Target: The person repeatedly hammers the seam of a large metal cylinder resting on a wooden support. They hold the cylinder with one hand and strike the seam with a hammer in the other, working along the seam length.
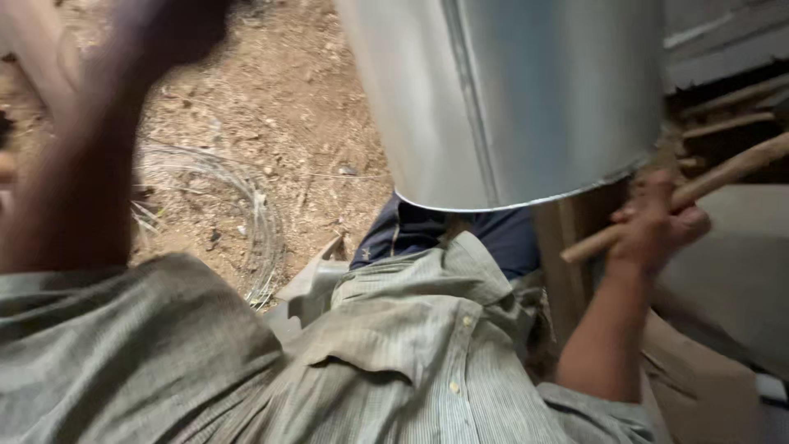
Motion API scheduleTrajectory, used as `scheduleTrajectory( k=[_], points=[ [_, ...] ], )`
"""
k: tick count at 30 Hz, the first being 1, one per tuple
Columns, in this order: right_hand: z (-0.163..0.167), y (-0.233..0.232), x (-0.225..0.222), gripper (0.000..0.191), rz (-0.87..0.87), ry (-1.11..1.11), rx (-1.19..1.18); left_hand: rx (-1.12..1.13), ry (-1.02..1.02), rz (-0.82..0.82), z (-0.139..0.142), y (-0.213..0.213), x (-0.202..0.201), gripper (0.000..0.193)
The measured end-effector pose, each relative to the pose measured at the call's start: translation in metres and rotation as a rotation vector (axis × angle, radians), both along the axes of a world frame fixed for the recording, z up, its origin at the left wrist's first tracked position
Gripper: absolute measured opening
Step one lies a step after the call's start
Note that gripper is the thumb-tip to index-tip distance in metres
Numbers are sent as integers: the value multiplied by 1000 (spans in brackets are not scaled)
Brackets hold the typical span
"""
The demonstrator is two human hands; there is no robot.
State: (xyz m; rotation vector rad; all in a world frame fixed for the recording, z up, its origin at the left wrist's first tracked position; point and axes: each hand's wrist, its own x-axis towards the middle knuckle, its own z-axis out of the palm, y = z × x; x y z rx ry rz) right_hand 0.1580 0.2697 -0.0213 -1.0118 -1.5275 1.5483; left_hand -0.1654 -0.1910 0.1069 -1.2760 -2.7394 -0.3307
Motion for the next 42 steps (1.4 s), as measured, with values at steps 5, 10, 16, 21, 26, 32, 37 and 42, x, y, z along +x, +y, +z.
scheduleTrajectory(
  k=[5, 10, 16, 21, 26, 32, 37, 42],
  points=[
    [84, -77, 1, 35, 642, 335, 661, -234, 1, -109, 3, 47, 75, 11],
    [183, -151, -57, 27, 863, -115, 894, -154, 160, -206, 43, 100, 134, 20],
    [149, -181, -98, 20, 984, -67, 220, 128, 289, -246, 53, 88, 142, 19],
    [113, -143, -89, 23, 1014, 299, 327, 190, 386, -172, 23, 4, 129, 8],
    [114, -75, -58, 19, 763, 356, 122, 971, -292, 93, -28, -73, 127, 18],
    [100, -77, -63, 19, 711, 557, -38, 1660, -730, 498, -153, 10, 173, 47],
    [87, -90, -71, 20, 833, 436, 235, 1996, -616, 901, -163, 14, 156, 42],
    [58, -123, -64, 10, 767, 332, 60, 1622, 28, 919, -86, -103, 93, 39]
  ],
)
